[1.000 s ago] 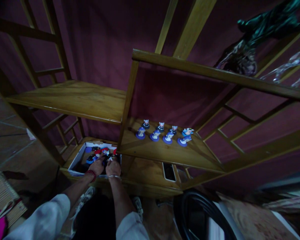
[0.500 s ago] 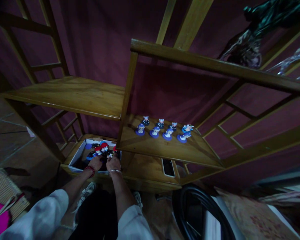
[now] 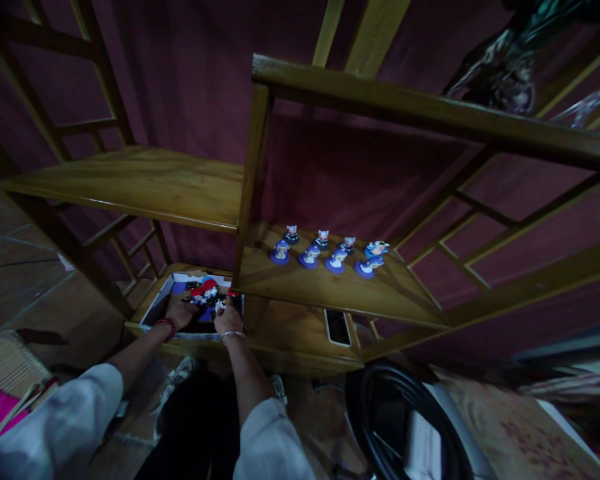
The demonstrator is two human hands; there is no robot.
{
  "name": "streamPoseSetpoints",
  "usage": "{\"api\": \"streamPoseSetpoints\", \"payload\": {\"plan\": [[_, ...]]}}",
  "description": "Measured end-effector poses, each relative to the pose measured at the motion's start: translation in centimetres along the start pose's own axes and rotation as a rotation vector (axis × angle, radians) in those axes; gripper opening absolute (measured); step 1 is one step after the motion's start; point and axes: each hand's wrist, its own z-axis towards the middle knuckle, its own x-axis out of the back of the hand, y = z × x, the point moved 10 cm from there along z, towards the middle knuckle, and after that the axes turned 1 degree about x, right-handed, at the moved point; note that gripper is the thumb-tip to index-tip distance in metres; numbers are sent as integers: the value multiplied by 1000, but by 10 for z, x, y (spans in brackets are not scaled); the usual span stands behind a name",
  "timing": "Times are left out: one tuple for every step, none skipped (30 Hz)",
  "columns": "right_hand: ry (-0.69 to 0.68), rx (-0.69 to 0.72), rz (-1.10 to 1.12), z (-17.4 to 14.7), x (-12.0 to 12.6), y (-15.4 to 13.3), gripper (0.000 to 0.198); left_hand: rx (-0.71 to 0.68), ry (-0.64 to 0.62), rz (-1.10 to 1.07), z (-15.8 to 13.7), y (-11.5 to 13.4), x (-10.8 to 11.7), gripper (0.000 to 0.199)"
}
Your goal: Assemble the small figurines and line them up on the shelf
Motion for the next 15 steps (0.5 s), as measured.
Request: {"api": "streamPoseSetpoints", "payload": {"plan": [[-2,-1,-1,-1,0,0,30,-4,-3,9,-1,1,-1,34],[-6,-2,-1,-1,0,0,30,-9,-2,17,-1,2,-3,34],[-10,1,3,-2,0,0,30,-14,0,26,-2,3,-5,33],[-15,5,9,-2,0,-1,30,-19,1,34,-2,4,-7,33],[-21,9,15,-2,0,-1,31,-23,1,42,-2,5,-10,33],[-30,12,19,-2,-1,-1,31,-27,0,49,-2,6,-12,33],[-34,15,22,-2,-1,-1,32,-32,-3,54,-2,7,-14,33],[-35,15,23,-1,-2,-1,32,-40,-7,58,-1,7,-17,33],[-32,15,24,-1,-2,0,32,-50,-11,59,0,8,-19,34],[-24,13,27,0,-2,0,31,-63,-14,59,0,10,-21,35],[-19,12,29,0,-2,0,30,-77,-15,57,1,11,-22,36],[-17,11,30,1,-3,1,30,-91,-13,56,2,12,-23,37],[-18,11,31,1,-3,1,30,-100,-10,53,2,13,-23,39],[-20,13,33,1,-4,0,32,-106,-5,50,3,14,-24,40],[-20,16,37,1,-4,0,34,-109,1,47,4,15,-24,40]]}}
